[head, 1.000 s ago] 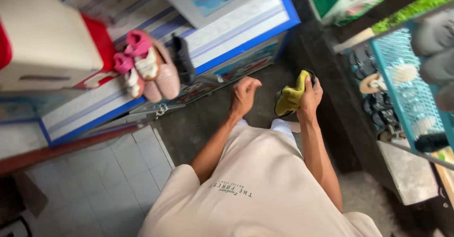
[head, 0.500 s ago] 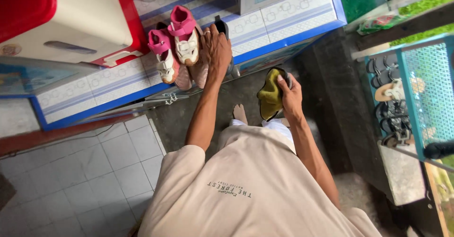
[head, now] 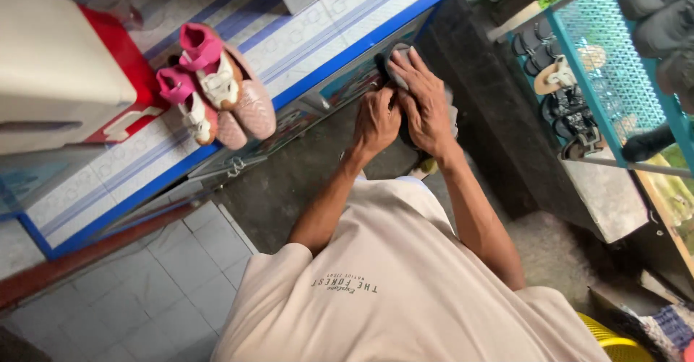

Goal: Cleaning several pairs of shoes one by one using a yellow cloth.

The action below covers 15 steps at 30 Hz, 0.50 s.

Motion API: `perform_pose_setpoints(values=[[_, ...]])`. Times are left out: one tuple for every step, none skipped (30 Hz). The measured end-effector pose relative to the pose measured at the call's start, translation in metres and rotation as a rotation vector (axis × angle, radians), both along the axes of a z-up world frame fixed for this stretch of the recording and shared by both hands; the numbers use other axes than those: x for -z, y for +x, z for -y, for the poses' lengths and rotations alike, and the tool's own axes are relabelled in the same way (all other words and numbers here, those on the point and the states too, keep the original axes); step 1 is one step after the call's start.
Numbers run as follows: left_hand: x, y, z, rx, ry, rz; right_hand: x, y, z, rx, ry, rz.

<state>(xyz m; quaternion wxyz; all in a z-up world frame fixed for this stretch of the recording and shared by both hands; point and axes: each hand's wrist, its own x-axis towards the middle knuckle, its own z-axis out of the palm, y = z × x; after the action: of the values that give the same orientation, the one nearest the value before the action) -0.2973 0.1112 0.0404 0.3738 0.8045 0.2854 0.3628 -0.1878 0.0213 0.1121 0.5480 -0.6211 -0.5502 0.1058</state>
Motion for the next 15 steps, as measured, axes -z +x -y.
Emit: perform_pose_setpoints(values=[[-0.002,0.002,0.005,0.016,0.007,0.004,0.014,0.007,0.019,0.016,0.007,0.004],[-0.006,0.008,0.005,-0.049,0.027,0.041,0.027,0.017,0.033,-0.037,-0.099,-0.031],[-0.010,0.014,0.004,-0.114,0.046,0.079,0.041,0.028,0.045,-0.090,-0.204,-0.066],[0.011,0.019,-0.002,-0.116,0.056,0.081,0.073,0.039,0.063,-0.093,-0.195,-0.064],[0.032,0.023,-0.010,-0.197,-0.065,0.139,0.106,0.049,0.079,-0.077,-0.432,-0.076],[0.055,0.021,-0.010,-0.285,-0.198,0.185,0.141,0.054,0.101,-0.074,-0.683,-0.093],[0.049,0.030,-0.001,-0.296,-0.199,0.178,0.143,0.053,0.104,-0.086,-0.686,-0.097],[0.042,0.037,0.008,-0.284,-0.383,0.321,0.146,0.053,0.105,-0.026,-0.449,-0.710],[0.035,0.043,0.016,-0.270,-0.563,0.470,0.148,0.052,0.105,0.051,-0.180,-1.310],[0.042,0.054,0.035,-0.298,-0.551,0.475,0.118,0.053,0.089,0.022,-0.196,-1.311],[0.049,0.067,0.052,-0.228,-0.661,0.561,0.087,0.052,0.074,0.053,-0.104,-1.517],[0.056,0.079,0.068,-0.154,-0.764,0.645,0.057,0.050,0.058,0.088,-0.010,-1.726],[0.078,0.081,0.082,-0.182,-0.747,0.648,0.072,0.056,0.056,0.060,-0.031,-1.734],[0.099,0.086,0.097,-0.201,-0.851,0.635,0.088,0.063,0.056,-0.026,0.011,-1.696],[0.121,0.091,0.111,-0.218,-0.956,0.622,0.103,0.070,0.054,-0.109,0.056,-1.657]])
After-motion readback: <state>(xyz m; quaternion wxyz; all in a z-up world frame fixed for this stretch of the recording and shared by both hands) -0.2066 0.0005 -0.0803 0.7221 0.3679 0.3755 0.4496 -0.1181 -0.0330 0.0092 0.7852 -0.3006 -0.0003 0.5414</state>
